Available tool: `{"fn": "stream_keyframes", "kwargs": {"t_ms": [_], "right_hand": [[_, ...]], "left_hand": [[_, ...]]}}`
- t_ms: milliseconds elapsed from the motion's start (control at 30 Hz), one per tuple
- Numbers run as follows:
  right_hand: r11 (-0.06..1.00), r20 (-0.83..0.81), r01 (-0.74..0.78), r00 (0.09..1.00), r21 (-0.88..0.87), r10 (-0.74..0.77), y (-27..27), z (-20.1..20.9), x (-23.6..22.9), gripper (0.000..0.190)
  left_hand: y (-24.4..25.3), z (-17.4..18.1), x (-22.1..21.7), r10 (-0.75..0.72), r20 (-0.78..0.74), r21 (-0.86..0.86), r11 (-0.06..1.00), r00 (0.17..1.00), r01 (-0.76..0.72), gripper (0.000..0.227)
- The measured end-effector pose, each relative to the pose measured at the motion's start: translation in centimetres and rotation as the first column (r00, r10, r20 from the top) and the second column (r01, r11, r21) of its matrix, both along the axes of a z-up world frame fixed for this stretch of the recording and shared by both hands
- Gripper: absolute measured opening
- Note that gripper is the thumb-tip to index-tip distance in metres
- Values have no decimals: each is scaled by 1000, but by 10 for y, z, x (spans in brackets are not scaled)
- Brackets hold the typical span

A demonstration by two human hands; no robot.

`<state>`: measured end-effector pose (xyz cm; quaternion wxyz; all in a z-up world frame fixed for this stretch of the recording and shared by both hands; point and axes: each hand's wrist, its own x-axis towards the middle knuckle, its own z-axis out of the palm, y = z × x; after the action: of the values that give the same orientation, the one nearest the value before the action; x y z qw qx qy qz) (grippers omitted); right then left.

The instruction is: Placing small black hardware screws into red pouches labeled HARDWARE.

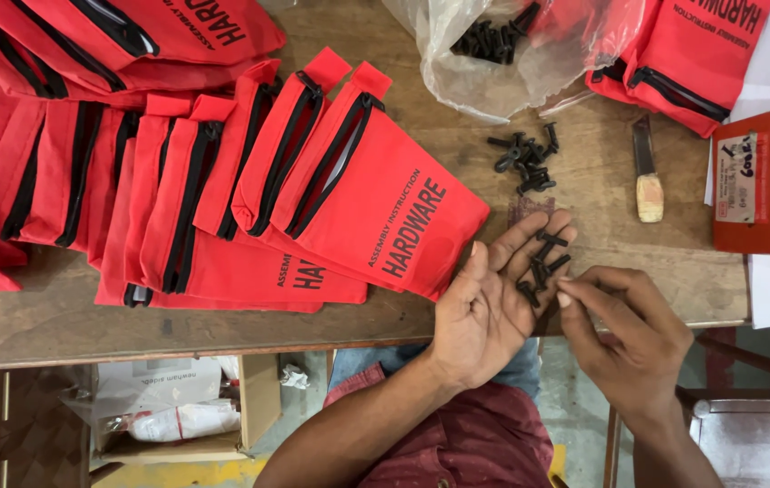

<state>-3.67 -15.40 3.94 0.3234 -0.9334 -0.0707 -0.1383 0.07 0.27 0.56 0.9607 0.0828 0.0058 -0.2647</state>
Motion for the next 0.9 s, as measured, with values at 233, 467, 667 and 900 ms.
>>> {"fn": "stream_keyframes", "kwargs": {"t_ms": [233,467,667,900], "right_hand": [[996,20,16,1000,-83,-14,0,-2,1,34],[986,24,-64,997,-153,69,-5,2,15,43],[988,-29,11,999,-153,-16,-15,1,19,44],[938,109,345,934,-28,-340,-94,19,13,22]], "left_hand": [[2,2,0,-17,-10,-10,1000,1000,16,73],[0,-1,0,-15,2,-14,1000,1000,15,73],[0,-1,-1,-17,-44,-34,999,999,15,73],[-6,-8,-2,-6,-27,-26,1000,1000,5,69]]}}
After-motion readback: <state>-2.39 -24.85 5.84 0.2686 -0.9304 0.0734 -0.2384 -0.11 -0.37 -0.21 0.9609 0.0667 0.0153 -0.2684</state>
